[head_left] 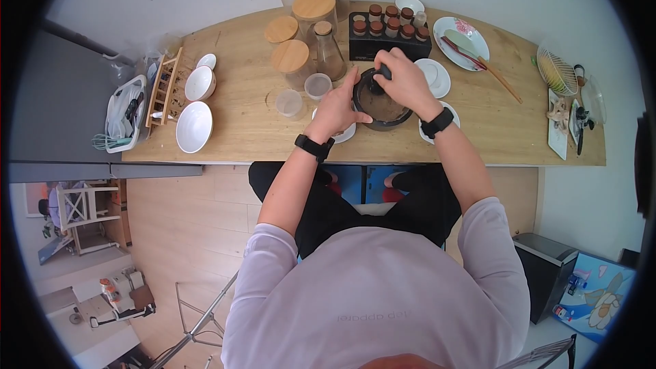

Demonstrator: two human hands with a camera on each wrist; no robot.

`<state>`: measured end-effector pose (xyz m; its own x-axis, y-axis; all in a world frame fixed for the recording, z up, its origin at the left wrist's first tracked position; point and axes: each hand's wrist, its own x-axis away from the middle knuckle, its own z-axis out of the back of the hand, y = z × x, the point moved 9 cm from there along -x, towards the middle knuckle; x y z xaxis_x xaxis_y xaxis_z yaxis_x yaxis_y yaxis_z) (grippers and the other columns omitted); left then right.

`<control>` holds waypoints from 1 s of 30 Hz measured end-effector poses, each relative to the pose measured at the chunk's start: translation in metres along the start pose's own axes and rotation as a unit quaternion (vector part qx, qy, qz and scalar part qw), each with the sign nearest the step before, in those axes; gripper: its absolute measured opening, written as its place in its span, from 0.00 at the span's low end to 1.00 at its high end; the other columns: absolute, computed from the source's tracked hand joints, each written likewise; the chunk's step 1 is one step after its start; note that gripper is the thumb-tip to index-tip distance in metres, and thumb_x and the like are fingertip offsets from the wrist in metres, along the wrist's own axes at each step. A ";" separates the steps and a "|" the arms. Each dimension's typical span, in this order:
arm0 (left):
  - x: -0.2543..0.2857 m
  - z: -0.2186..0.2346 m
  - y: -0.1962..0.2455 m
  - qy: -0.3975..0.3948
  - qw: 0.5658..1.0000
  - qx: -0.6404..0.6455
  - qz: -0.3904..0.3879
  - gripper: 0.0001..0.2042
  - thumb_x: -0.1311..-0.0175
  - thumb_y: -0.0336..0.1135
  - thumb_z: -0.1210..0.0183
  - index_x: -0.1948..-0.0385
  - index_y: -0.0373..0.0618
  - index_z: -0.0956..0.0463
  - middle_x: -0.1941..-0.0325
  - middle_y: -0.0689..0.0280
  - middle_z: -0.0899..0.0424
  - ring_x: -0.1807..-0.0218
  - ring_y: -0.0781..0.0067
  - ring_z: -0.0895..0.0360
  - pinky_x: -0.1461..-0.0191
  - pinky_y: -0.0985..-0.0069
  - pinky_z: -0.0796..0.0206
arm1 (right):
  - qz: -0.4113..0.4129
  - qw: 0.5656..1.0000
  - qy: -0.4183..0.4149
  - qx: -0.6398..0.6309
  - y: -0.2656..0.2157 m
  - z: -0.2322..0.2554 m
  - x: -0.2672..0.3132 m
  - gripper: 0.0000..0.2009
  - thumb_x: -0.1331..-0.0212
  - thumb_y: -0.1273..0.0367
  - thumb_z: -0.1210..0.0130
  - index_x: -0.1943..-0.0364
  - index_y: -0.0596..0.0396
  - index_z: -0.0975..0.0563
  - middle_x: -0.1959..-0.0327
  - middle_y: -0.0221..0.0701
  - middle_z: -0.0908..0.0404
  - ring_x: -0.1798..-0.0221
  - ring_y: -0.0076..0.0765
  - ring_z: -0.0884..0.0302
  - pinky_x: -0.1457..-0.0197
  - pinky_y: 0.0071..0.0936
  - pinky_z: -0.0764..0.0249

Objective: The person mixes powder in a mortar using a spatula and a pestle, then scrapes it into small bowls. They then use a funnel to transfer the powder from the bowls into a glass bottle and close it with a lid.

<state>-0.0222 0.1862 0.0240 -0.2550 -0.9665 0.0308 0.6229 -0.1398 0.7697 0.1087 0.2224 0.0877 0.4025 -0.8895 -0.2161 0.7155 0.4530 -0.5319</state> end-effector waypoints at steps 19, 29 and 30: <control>-0.002 -0.001 -0.002 -0.001 1.000 -0.003 -0.003 0.59 0.65 0.35 0.20 0.26 0.46 0.50 0.32 0.56 0.27 0.40 0.49 0.22 0.40 0.63 0.29 | 0.055 0.995 -0.085 -0.012 -0.012 0.003 0.004 0.11 0.48 0.69 0.37 0.64 0.48 0.28 0.64 0.34 0.30 0.63 0.49 0.25 0.62 0.42 0.31; 0.000 -0.002 -0.004 0.011 1.000 -0.001 -0.017 0.59 0.67 0.35 0.19 0.26 0.45 0.50 0.32 0.56 0.26 0.49 0.51 0.18 0.45 0.64 0.27 | 0.049 0.992 -0.116 0.002 -0.007 -0.001 0.016 0.10 0.48 0.69 0.37 0.64 0.48 0.27 0.62 0.34 0.26 0.59 0.49 0.22 0.60 0.44 0.28; -0.001 -0.001 -0.004 0.014 1.000 -0.001 -0.020 0.60 0.67 0.35 0.19 0.26 0.45 0.50 0.32 0.56 0.26 0.50 0.52 0.18 0.46 0.64 0.27 | 0.047 0.993 -0.108 0.007 -0.009 0.007 0.016 0.11 0.48 0.69 0.37 0.64 0.48 0.27 0.62 0.34 0.27 0.59 0.49 0.22 0.60 0.44 0.28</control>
<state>-0.0230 0.1875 0.0202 -0.2585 -0.9658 -0.0177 0.6145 -0.1785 0.7685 0.1131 0.2048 0.0949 0.5799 -0.8104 -0.0835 0.6765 0.5361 -0.5050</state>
